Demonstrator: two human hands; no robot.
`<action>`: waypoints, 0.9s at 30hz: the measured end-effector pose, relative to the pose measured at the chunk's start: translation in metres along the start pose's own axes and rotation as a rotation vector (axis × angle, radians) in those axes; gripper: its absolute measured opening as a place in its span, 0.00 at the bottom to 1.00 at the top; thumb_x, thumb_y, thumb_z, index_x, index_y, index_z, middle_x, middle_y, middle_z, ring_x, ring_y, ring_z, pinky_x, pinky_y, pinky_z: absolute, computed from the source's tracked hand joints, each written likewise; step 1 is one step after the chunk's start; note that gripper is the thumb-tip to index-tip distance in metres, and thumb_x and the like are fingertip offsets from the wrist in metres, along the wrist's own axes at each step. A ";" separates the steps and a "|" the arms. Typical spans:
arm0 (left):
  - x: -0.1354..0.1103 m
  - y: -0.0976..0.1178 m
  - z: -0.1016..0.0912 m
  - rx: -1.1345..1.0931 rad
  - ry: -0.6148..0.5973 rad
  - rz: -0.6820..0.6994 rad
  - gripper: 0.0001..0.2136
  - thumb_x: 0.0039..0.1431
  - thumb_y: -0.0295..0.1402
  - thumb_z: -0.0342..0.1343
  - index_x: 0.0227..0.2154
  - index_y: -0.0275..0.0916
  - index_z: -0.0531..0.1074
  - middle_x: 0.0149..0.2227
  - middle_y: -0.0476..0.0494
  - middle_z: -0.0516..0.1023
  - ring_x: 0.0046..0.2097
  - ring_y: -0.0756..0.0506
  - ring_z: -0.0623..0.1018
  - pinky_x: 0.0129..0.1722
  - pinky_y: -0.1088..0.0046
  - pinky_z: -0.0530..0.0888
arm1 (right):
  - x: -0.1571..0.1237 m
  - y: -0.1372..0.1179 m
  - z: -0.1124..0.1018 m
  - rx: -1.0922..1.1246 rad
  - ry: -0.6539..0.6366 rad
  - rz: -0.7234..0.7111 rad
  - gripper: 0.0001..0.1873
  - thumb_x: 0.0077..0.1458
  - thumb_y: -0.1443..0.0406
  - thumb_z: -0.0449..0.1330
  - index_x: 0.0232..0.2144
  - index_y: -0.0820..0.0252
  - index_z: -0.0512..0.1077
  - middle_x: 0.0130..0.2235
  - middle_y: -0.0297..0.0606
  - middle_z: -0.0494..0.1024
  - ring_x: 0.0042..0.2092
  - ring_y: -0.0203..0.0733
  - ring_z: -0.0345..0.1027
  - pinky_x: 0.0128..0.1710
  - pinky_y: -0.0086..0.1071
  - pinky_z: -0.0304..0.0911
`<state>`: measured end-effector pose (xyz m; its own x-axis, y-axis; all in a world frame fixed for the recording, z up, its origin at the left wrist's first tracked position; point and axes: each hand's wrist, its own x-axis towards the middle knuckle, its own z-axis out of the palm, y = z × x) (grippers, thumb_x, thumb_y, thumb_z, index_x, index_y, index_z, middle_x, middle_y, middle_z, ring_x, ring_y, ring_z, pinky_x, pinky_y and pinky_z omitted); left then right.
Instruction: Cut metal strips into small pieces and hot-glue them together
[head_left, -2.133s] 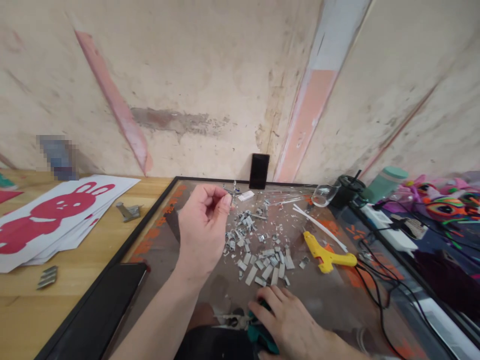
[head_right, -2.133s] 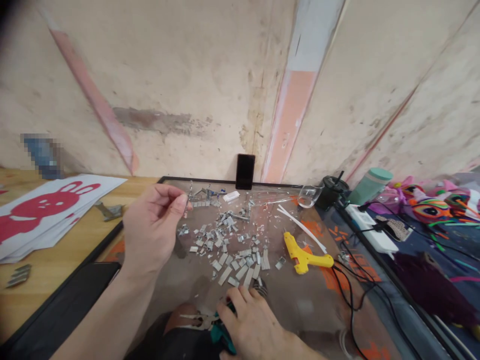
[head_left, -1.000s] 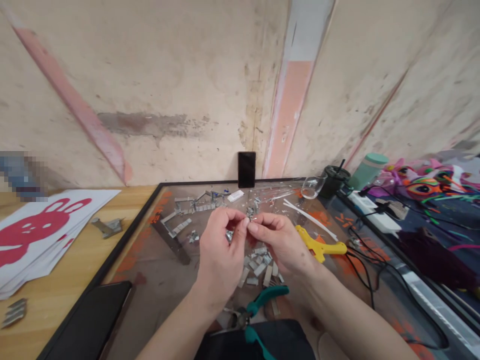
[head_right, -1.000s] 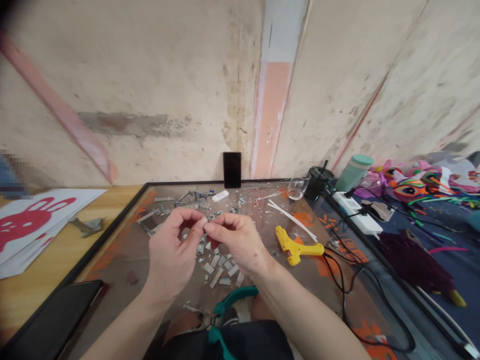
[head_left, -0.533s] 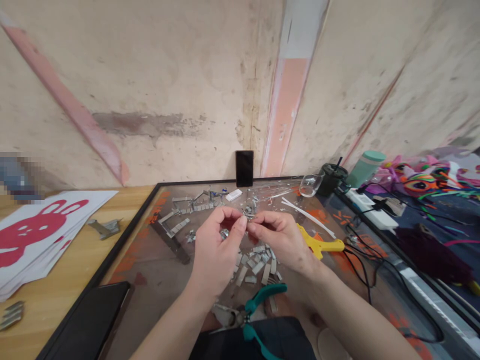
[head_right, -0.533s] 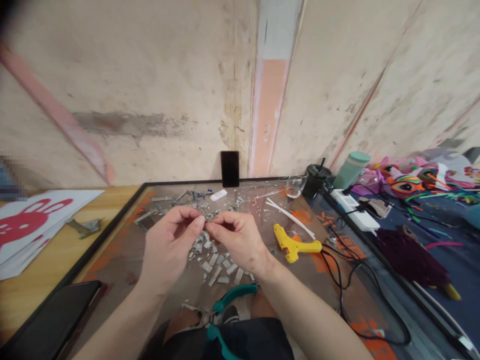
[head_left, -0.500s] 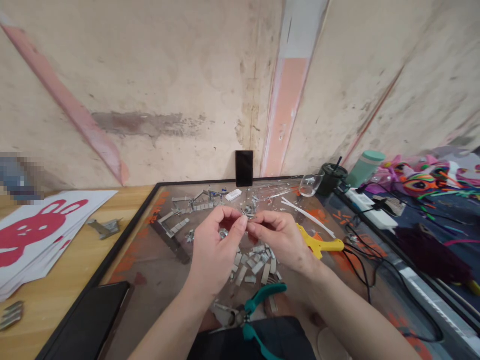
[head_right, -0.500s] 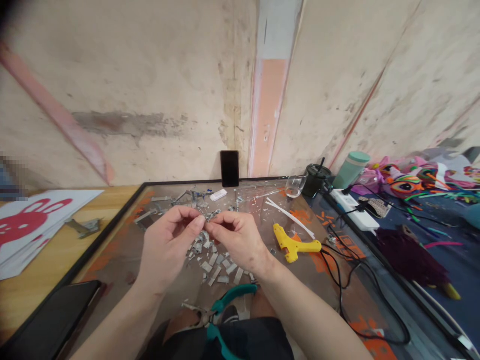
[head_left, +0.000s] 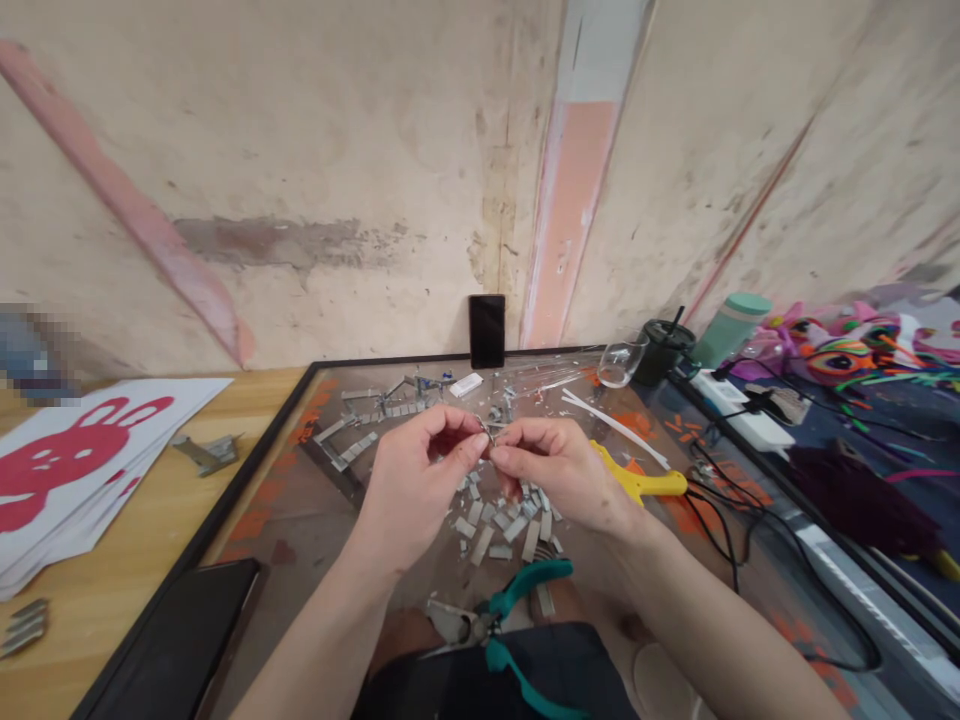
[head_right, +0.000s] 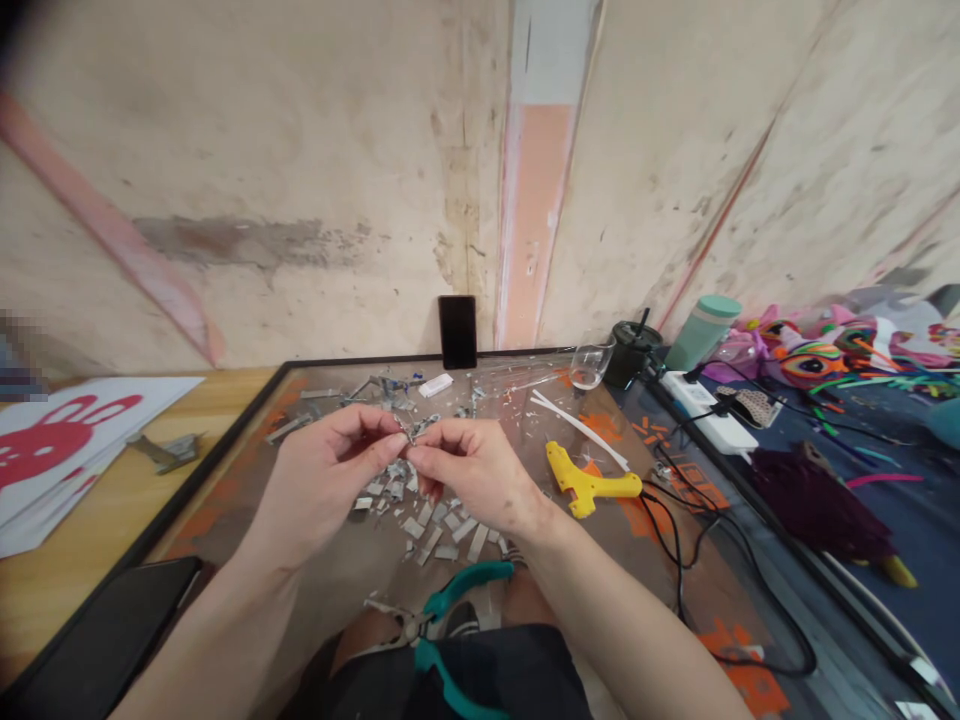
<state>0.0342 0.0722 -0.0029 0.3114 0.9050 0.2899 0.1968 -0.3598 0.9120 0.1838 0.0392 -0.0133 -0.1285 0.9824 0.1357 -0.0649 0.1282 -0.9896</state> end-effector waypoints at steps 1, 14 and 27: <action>0.000 0.000 0.000 0.003 -0.003 -0.004 0.02 0.50 0.31 0.56 0.26 0.38 0.71 0.24 0.53 0.73 0.28 0.52 0.71 0.29 0.78 0.68 | 0.000 0.000 0.000 -0.001 -0.003 0.003 0.10 0.47 0.62 0.60 0.19 0.61 0.67 0.17 0.27 0.67 0.20 0.28 0.59 0.21 0.25 0.57; -0.001 -0.002 0.002 0.001 0.056 0.003 0.04 0.51 0.32 0.55 0.25 0.37 0.71 0.23 0.52 0.73 0.26 0.52 0.71 0.26 0.79 0.68 | 0.001 0.000 0.003 -0.061 -0.041 -0.017 0.10 0.49 0.63 0.57 0.20 0.61 0.66 0.18 0.27 0.65 0.21 0.29 0.57 0.22 0.26 0.55; -0.004 -0.002 0.007 0.136 0.161 0.043 0.05 0.53 0.33 0.52 0.26 0.38 0.69 0.23 0.52 0.71 0.26 0.51 0.70 0.26 0.78 0.68 | 0.003 0.012 0.012 0.064 0.034 -0.009 0.08 0.46 0.62 0.59 0.21 0.59 0.65 0.18 0.26 0.67 0.20 0.28 0.58 0.22 0.26 0.57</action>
<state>0.0389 0.0678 -0.0077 0.1720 0.9089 0.3799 0.3138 -0.4161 0.8535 0.1704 0.0424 -0.0237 -0.0937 0.9855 0.1415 -0.1293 0.1289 -0.9832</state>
